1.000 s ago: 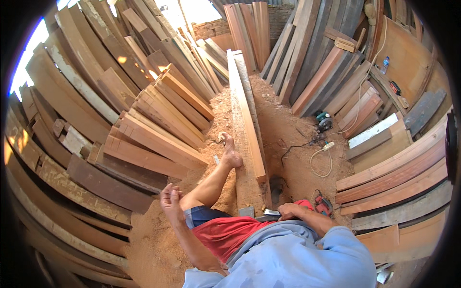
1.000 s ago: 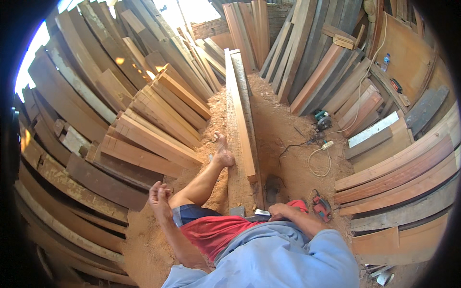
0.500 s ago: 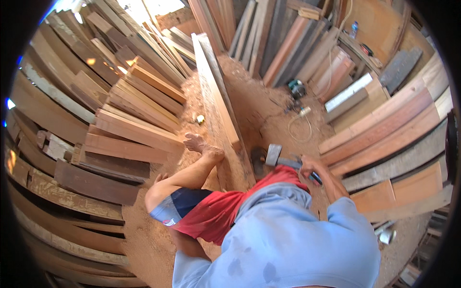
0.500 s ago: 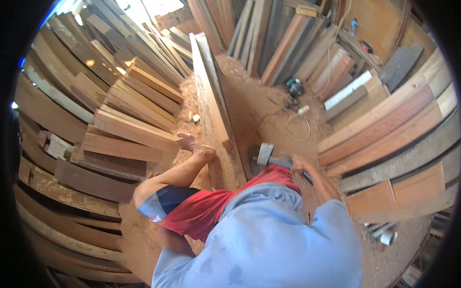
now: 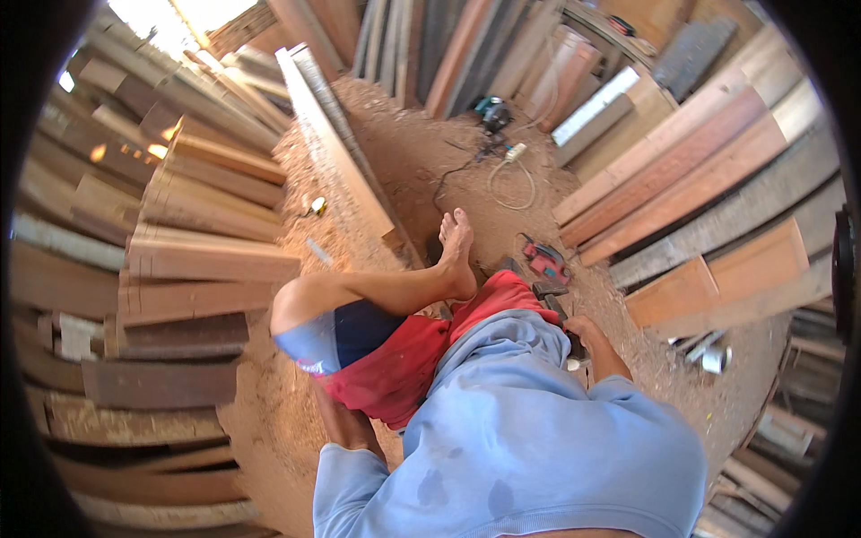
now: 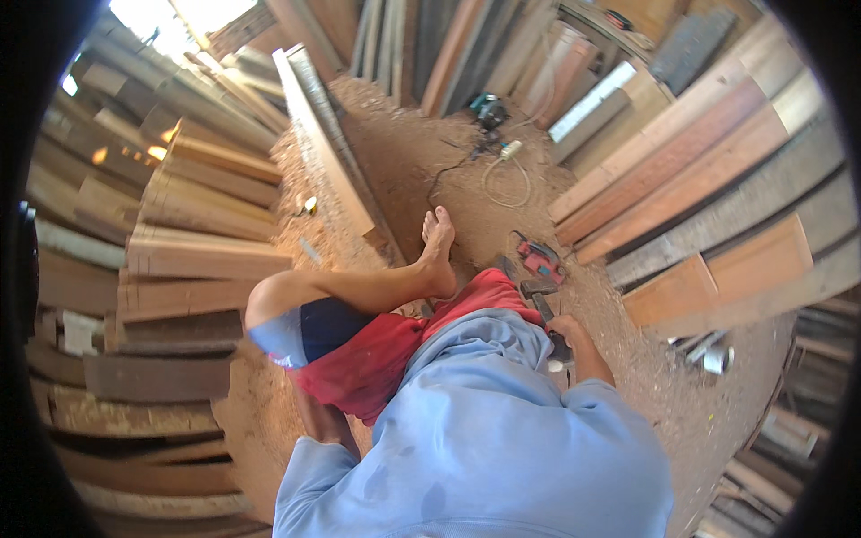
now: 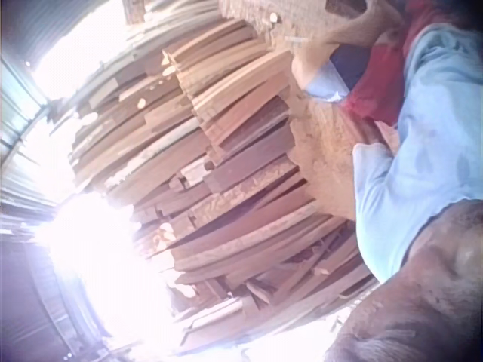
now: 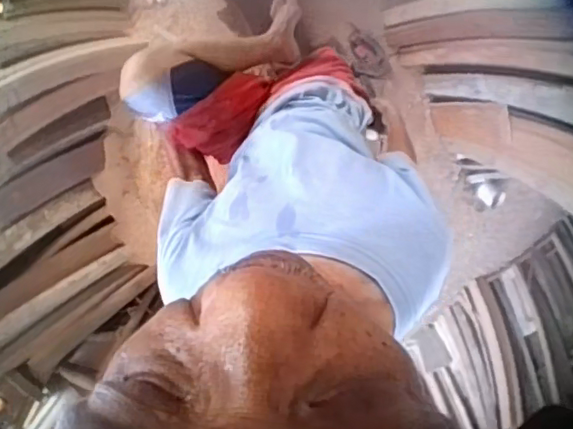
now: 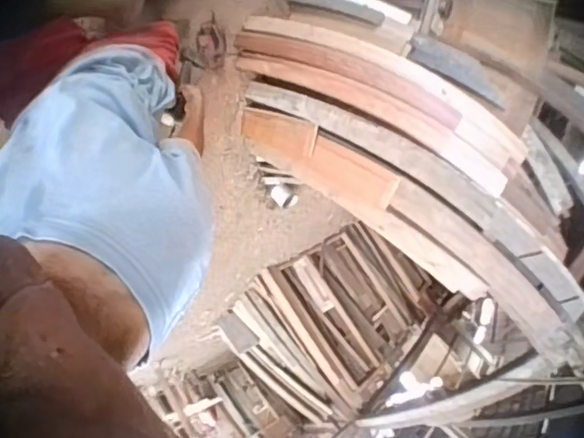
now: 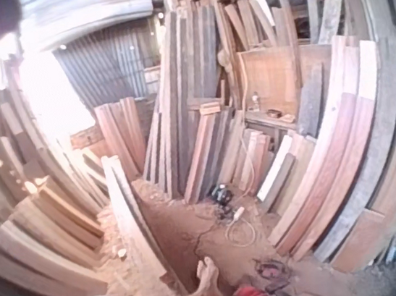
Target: The person uses a chisel and a wooden mallet to carve and shape a long piece of wood in a workshop. They repeatedly strike the chisel to remove wood shavings and refine the surface. The person also sharpens the chisel on a stone and briefly interacts with another person who enters the frame.
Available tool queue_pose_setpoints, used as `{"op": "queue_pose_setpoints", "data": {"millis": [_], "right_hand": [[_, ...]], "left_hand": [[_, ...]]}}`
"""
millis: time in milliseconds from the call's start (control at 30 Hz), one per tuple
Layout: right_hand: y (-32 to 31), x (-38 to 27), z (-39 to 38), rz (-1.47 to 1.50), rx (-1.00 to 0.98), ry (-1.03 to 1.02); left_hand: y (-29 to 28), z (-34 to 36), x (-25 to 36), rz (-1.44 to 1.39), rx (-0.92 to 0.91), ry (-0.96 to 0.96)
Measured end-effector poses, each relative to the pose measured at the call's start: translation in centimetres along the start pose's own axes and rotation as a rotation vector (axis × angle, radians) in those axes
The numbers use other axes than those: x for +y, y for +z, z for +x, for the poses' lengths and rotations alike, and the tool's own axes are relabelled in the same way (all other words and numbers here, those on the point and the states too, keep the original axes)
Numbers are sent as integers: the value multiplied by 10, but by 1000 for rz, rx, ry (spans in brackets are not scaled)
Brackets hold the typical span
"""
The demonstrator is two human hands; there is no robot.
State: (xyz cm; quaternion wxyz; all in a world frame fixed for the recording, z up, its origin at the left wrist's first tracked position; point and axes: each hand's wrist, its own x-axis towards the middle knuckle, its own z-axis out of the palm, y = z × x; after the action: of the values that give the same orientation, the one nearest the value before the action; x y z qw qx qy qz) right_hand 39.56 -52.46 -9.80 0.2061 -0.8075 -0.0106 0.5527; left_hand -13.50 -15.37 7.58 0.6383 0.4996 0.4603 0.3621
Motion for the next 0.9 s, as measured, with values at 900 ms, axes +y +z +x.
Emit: {"op": "queue_pose_setpoints", "data": {"millis": [900], "right_hand": [[-39, -53, 62, -518, -74, 261]], "left_hand": [[145, 224, 43, 961, 564, -364]]}}
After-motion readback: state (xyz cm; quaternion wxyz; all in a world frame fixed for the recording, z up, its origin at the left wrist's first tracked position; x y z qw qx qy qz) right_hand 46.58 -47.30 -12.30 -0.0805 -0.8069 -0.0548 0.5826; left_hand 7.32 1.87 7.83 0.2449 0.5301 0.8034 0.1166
